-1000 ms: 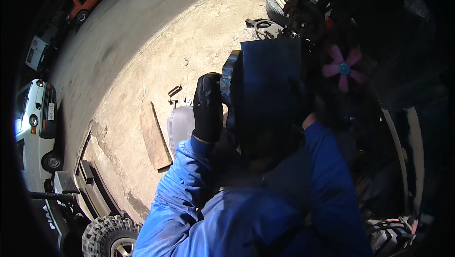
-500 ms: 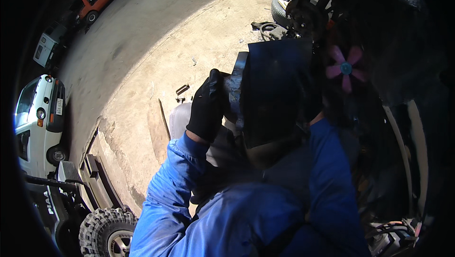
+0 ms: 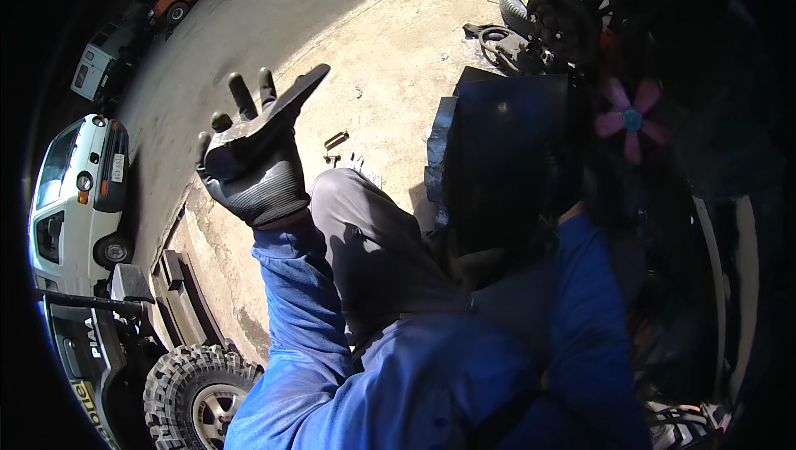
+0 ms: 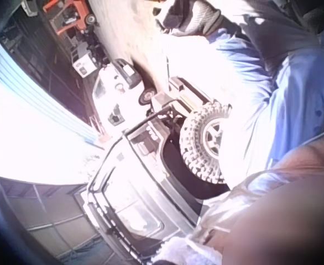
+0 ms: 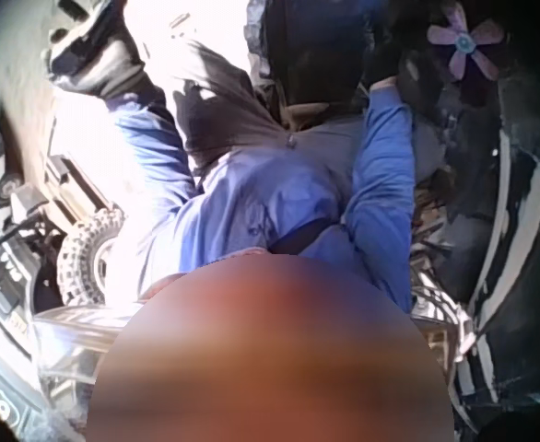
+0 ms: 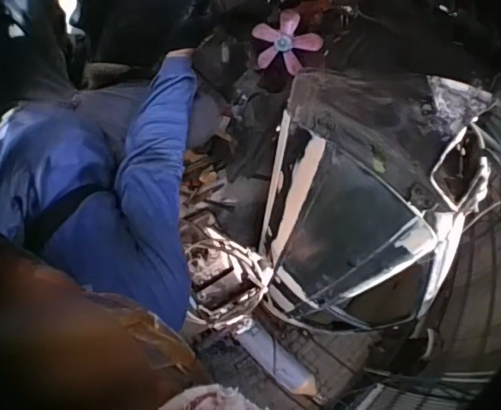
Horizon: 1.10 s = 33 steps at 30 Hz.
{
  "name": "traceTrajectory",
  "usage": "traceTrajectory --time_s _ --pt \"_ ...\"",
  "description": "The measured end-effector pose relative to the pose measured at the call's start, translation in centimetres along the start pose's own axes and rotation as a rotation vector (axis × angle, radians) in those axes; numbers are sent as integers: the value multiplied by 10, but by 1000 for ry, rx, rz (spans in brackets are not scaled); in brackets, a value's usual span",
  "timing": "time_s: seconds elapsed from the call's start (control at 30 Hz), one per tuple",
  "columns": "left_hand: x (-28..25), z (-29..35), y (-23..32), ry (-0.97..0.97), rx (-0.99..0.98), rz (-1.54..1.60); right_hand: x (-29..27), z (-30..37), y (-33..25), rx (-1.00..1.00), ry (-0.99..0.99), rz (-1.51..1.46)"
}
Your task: The person removes sunglasses, then uses a power tool to grind a metal panel. They clamp the panel, hammer it to shape, and inspect the edges while working in a garage.
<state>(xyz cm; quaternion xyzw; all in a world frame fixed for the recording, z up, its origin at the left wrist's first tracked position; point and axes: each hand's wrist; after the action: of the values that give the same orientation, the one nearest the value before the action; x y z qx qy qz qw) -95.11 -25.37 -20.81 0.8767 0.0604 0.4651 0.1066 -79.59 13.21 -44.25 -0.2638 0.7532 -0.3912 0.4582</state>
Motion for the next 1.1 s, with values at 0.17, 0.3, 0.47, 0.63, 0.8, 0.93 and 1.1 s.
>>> traceTrajectory --time_s 0.17,0.3,0.47,0.63,0.8,0.93,1.1 --pt "5 31 -2 50 -187 -349 -10 1 -33 91 52 -135" --pt "-7 59 -42 259 -309 127 -2 -1 -28 -85 35 126" --pt "-19 73 -67 329 -363 145 -1 -1 -12 16 -1 -281" --pt "-31 100 -85 425 -394 9 -5 2 -19 3 41 -94" --pt "-35 111 -92 114 -542 -449 -2 0 -31 83 83 -431" --pt "-40 103 -87 111 -636 -476 -5 -1 -32 86 88 -151" --pt "-55 101 -91 -35 -790 -71 -5 -6 -21 146 104 -366"
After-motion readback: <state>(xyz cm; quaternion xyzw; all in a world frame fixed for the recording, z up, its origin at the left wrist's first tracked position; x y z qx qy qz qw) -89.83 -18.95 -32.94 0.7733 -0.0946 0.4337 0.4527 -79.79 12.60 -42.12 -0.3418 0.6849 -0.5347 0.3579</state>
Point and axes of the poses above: each hand's wrist, its own z-axis away from the middle knuckle, its own x-axis out of the palm, y = z × x, and after that the axes turned 15 degrees about -y, right-handed
